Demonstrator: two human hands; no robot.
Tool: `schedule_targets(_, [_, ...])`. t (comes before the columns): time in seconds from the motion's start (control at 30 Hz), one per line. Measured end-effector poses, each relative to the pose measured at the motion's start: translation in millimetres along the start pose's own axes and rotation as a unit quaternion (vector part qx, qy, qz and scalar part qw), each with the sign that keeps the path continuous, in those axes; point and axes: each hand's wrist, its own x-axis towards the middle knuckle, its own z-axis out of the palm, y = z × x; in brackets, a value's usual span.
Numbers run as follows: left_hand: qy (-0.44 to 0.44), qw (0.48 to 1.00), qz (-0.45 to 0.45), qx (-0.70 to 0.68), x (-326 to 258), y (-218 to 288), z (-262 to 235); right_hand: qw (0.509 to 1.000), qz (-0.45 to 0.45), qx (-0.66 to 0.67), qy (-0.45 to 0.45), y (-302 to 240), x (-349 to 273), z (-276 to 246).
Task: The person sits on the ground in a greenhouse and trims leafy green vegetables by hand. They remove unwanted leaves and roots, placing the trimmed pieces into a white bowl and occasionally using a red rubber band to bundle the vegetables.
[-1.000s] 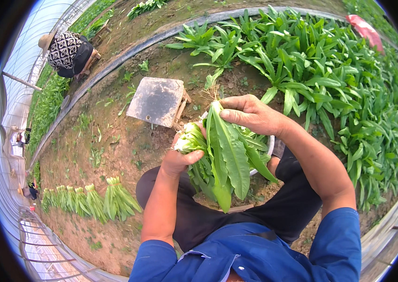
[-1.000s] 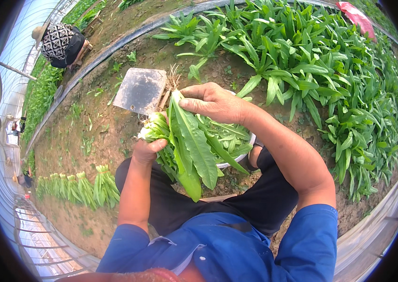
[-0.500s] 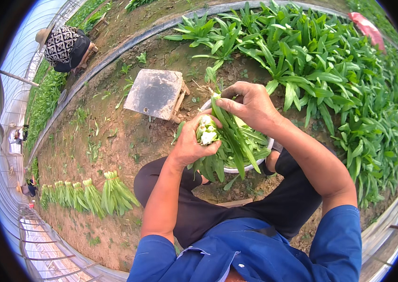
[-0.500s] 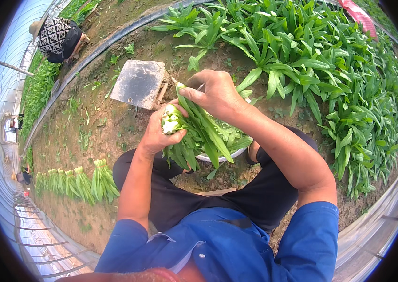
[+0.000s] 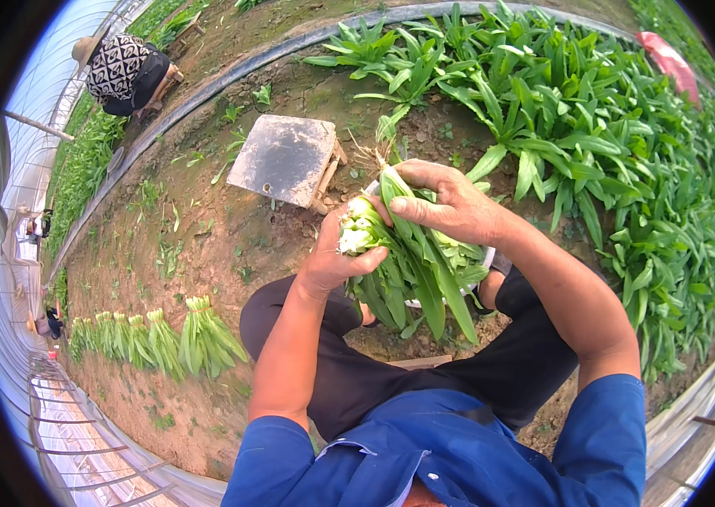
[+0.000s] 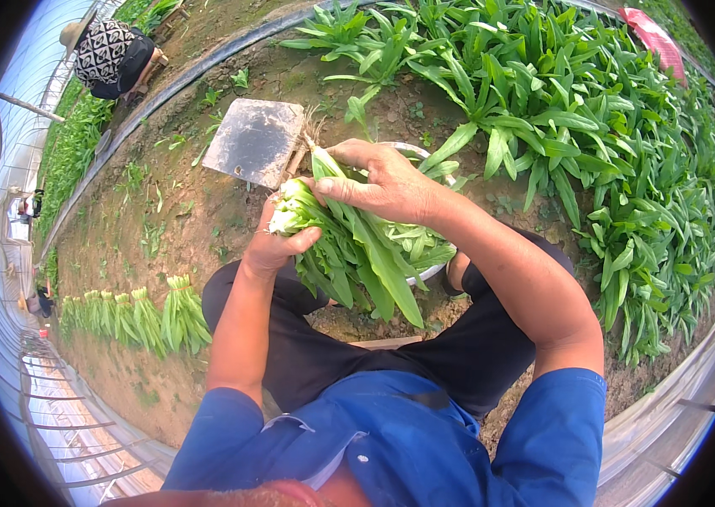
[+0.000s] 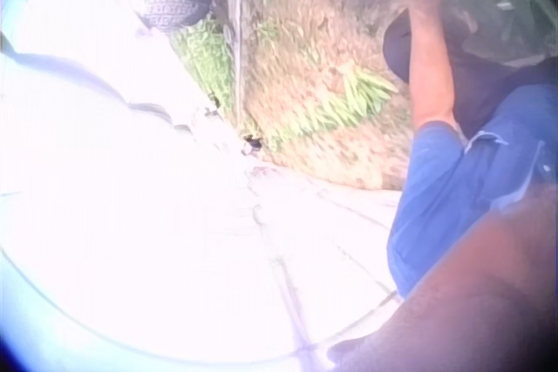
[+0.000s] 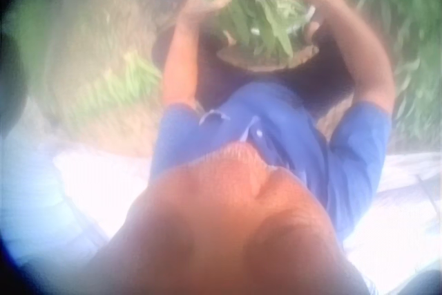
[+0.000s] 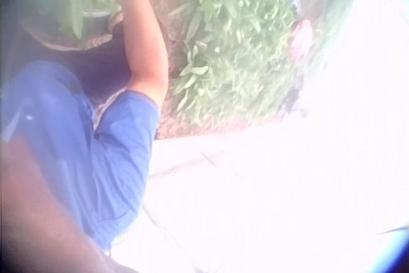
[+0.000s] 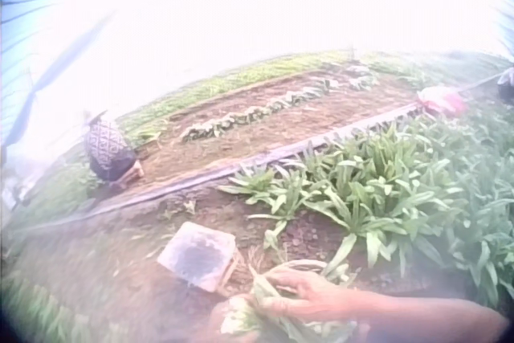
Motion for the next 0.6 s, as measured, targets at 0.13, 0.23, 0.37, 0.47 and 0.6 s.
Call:
schedule_targets(0.13, [0.045,0.994,0.045,0.094,8,-12,-4,0.994,0.035,0.065,0.075,-4,-6,3])
schedule_targets(0.23, [0.073,0.979,0.084,0.171,15,-15,-6,0.964,-0.097,-0.207,0.135,-8,-2,-12])
schedule_targets(0.37, [0.093,0.990,0.051,0.094,13,-14,2,0.946,-0.113,-0.281,0.116,-10,-1,8])
schedule_targets(0.47, [0.094,0.993,0.010,0.068,8,-12,5,0.968,-0.104,-0.206,0.103,-1,0,27])
schedule_targets(0.6, [0.110,0.994,-0.011,-0.028,5,-13,14,0.960,-0.137,-0.198,0.142,4,2,37])
